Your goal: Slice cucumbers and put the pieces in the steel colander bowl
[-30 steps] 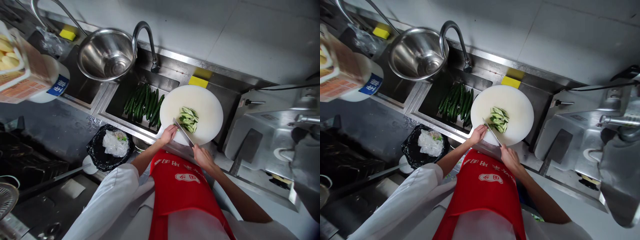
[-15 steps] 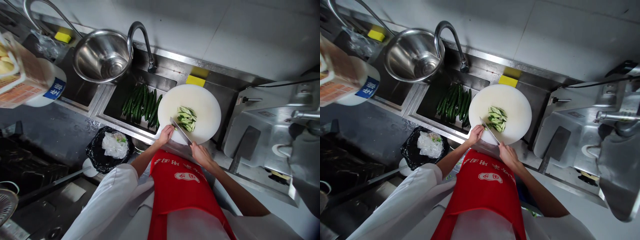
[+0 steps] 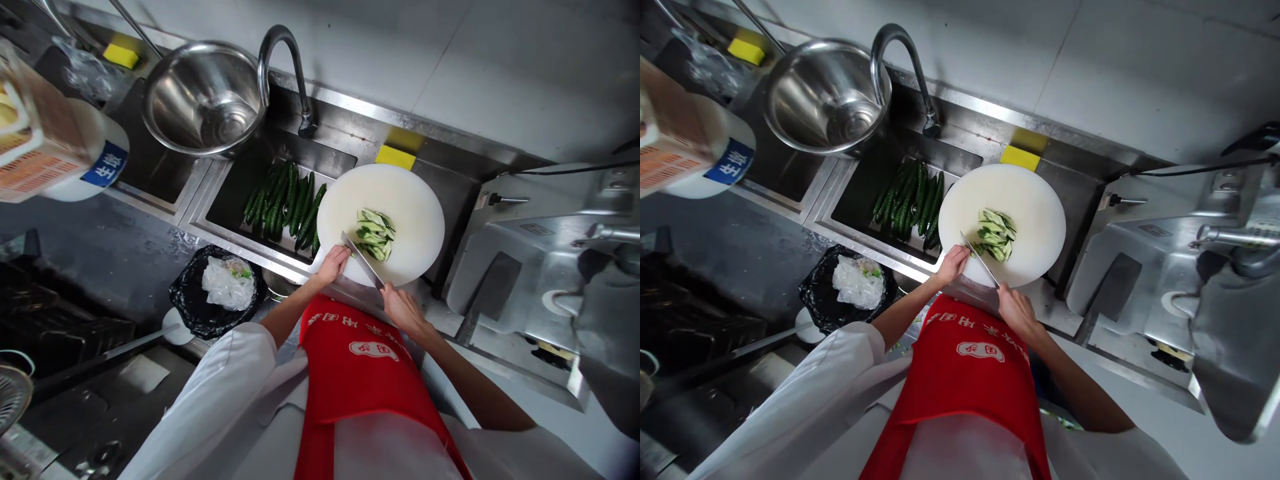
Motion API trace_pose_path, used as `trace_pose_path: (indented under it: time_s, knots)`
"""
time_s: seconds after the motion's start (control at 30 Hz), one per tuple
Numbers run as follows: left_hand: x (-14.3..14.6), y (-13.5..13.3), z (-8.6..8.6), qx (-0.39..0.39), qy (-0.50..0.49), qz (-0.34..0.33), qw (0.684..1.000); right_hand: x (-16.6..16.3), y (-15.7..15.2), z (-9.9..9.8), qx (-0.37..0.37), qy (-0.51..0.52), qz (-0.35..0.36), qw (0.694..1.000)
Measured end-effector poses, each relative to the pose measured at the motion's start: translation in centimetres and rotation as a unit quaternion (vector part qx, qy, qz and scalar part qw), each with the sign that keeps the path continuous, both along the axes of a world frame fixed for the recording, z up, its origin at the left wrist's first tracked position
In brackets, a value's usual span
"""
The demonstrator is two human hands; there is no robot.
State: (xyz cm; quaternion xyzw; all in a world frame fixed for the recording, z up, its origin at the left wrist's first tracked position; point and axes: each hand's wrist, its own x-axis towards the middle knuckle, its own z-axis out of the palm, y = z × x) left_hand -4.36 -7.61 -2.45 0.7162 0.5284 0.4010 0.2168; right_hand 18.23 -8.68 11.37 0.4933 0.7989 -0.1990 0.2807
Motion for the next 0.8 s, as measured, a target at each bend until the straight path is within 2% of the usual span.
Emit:
trace_pose_path:
  time_s: [0.27, 0.47, 0.57, 0.63, 0.67, 0.77, 0.8]
  knots:
    - [-0.1, -0.1, -0.2, -0.001, 0.003, -0.003, 1.0, 1.3, 0.4, 1.4, -0.009, -0.011, 0.008, 1.0]
    - [0.0, -0.2, -0.4, -0.02, 0.009, -0.002, 1.0, -0.2, 0.9, 0.0, -0.025, 0.011, -0.024, 0.999]
    - [0.3, -0.1, 0.0, -0.023, 0.005, 0.01, 1.0, 0.1, 1.2, 0.6, -0.011, 0.026, -0.022, 0.999]
    - [0.1, 0.0, 1.2, -0.013, -0.025, 0.051, 0.998, 1.4, 1.1, 1.8, 0.018, 0.025, -0.018, 0.999]
    - [-0.1, 0.0, 2.2, -0.001, -0.047, 0.095, 0.994, 2.2, 1.0, 2.5, 0.039, 0.023, -0.016, 0.999]
    - [-0.9, 0.3, 6.6, 0.06, -0.105, 0.271, 0.955, 4.4, 0.3, 4.1, 0.121, 0.039, -0.021, 0.992]
    - [-0.9, 0.5, 8.3, 0.078, -0.108, 0.292, 0.947, 4.8, 0.1, 4.4, 0.147, 0.048, -0.025, 0.988]
